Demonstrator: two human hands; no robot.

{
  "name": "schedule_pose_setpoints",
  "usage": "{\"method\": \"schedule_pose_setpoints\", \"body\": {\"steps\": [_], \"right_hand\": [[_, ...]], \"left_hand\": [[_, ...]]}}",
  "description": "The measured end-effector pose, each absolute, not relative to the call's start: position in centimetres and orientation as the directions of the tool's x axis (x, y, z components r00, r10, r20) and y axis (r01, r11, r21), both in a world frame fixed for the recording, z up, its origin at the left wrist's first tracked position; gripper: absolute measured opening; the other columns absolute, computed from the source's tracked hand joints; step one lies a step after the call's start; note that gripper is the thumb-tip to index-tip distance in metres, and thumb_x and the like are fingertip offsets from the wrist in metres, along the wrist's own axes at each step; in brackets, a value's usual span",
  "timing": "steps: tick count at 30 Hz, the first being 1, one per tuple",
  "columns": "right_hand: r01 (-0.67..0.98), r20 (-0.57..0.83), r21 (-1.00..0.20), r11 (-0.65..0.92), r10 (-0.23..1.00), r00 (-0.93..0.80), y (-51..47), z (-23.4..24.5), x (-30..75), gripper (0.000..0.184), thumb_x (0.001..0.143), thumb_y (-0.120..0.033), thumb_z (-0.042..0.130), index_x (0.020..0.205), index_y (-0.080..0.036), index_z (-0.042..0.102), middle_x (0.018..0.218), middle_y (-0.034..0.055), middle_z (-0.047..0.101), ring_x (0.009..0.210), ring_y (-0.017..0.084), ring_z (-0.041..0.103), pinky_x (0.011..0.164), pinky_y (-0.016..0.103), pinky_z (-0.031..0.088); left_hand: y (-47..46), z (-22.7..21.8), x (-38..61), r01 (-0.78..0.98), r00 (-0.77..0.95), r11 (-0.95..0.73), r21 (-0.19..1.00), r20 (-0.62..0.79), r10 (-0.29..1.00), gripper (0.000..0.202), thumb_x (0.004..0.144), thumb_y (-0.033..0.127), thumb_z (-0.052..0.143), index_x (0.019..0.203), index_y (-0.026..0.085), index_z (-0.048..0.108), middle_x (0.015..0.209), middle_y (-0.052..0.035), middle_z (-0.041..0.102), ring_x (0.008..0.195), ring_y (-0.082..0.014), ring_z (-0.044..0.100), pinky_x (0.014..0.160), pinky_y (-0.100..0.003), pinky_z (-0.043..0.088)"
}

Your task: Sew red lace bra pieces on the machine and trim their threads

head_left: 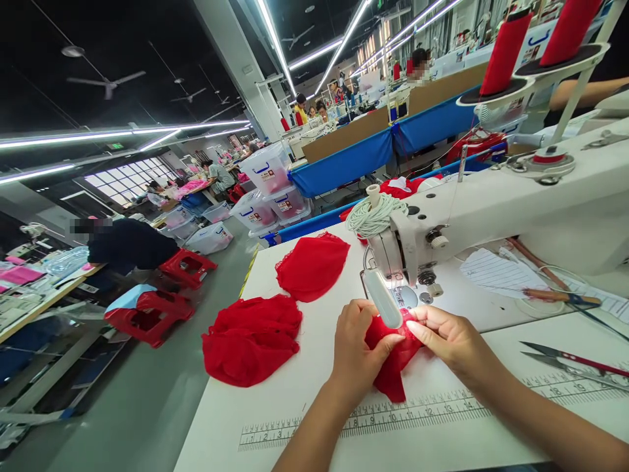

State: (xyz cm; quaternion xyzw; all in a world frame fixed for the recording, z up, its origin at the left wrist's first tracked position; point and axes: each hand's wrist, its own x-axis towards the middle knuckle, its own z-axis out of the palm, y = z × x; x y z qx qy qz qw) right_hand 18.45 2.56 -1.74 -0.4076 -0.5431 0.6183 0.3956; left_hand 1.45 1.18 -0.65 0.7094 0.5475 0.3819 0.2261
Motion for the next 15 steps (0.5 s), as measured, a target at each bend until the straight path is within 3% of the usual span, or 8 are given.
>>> {"method": "schedule_pose_setpoints", "body": {"steps": [5, 9, 12, 15], "right_hand": [[0.019, -0.07, -0.998, -0.068, 0.949, -0.306, 2.57, -2.0, 18.38, 0.032, 0.082, -0.053, 0.054, 0.076, -0.022, 0.06, 0.068, -0.0015, 0.059, 0.063, 0.015, 0.052, 0.059, 0.026, 0.044], [0.093, -0.029, -0.996, -0.008, 0.973, -0.228, 2.35, -2.22, 18.34, 0.026, 0.085, -0.048, 0.051, 0.076, -0.024, 0.056, 0.065, -0.0028, 0.052, 0.06, 0.015, 0.048, 0.059, 0.027, 0.043], [0.261, 0.194, -0.941, 0.213, 0.976, -0.097, 2.09, -2.41, 18.55, 0.014, 0.086, -0.038, 0.051, 0.083, -0.026, 0.057, 0.077, 0.0001, 0.054, 0.063, 0.015, 0.05, 0.059, 0.028, 0.043], [0.343, 0.479, -0.797, 0.497, 0.866, -0.143, 1.95, -2.57, 18.61, 0.01, 0.086, -0.028, 0.052, 0.088, -0.027, 0.061, 0.085, 0.0034, 0.057, 0.074, 0.018, 0.055, 0.064, 0.03, 0.045]], "left_hand": [[1.33, -0.94, 1.96, 0.572, 0.081, -0.257, 0.779, 0.258, 0.963, 0.021, 0.081, 0.039, 0.062, 0.068, 0.022, 0.059, 0.067, -0.0007, 0.051, 0.07, -0.0193, 0.045, 0.068, -0.031, 0.036], [1.41, -0.78, 2.12, 0.41, 0.081, -0.184, 0.893, 0.165, 0.983, 0.024, 0.08, 0.034, 0.057, 0.06, 0.021, 0.053, 0.064, 0.0001, 0.047, 0.067, -0.0173, 0.043, 0.066, -0.029, 0.036], [1.4, -0.46, 2.18, 0.33, 0.082, -0.118, 0.936, 0.096, 0.992, 0.023, 0.078, 0.033, 0.057, 0.06, 0.02, 0.05, 0.064, 0.001, 0.043, 0.066, -0.0158, 0.04, 0.064, -0.028, 0.034], [1.35, -0.27, 2.28, 0.318, 0.087, -0.097, 0.943, 0.073, 0.994, 0.028, 0.076, 0.034, 0.056, 0.056, 0.02, 0.043, 0.064, 0.0017, 0.04, 0.067, -0.0151, 0.039, 0.064, -0.027, 0.033]]}}
